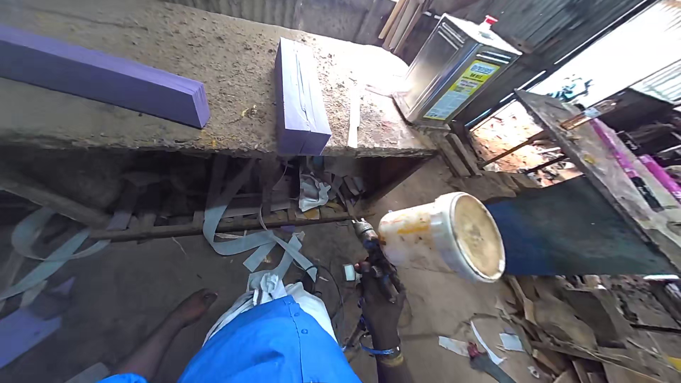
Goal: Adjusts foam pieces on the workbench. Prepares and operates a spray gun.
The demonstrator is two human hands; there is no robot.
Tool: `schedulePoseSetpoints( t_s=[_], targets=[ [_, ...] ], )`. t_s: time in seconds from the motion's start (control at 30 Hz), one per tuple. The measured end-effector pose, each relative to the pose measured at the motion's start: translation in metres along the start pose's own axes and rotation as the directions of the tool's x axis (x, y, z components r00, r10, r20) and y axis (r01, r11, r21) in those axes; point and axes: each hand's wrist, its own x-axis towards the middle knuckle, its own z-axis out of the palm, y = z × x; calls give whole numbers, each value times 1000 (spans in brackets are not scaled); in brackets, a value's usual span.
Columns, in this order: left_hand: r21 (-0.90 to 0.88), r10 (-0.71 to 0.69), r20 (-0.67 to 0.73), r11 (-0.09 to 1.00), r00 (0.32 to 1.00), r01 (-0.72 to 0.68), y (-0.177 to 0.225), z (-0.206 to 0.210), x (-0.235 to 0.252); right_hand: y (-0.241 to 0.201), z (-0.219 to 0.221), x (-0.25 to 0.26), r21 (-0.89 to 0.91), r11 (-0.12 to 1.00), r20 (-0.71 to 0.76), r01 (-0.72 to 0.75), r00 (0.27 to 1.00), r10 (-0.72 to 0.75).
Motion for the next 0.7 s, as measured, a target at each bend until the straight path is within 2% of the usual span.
schedulePoseSetpoints(
  t_s=[0.13, 0.2, 0.47, 0.63, 0.7],
  targets=[
    [16, -25, 26, 1000, 999, 25, -16, 8, 0, -3, 2, -4, 4, 998, -6, -65, 998, 65],
    [19, -33, 21, 999, 999, 33, -18, 9, -2, -3, -1, -4, -8, 998, 44, -65, 997, 65],
    [-16, -23, -12, 1000, 1000, 23, -6, 4, -3, -2, 5, -4, 30, 999, 140, -20, 990, 15],
    [-27, -16, -6, 1000, 1000, 16, 1, 7, -2, -10, 9, -2, 10, 999, 121, -31, 992, 30],
    [-32, -20, -8, 999, 1000, 19, -2, 11, 2, -7, 8, -2, 59, 998, 133, -21, 991, 12]
  ],
)
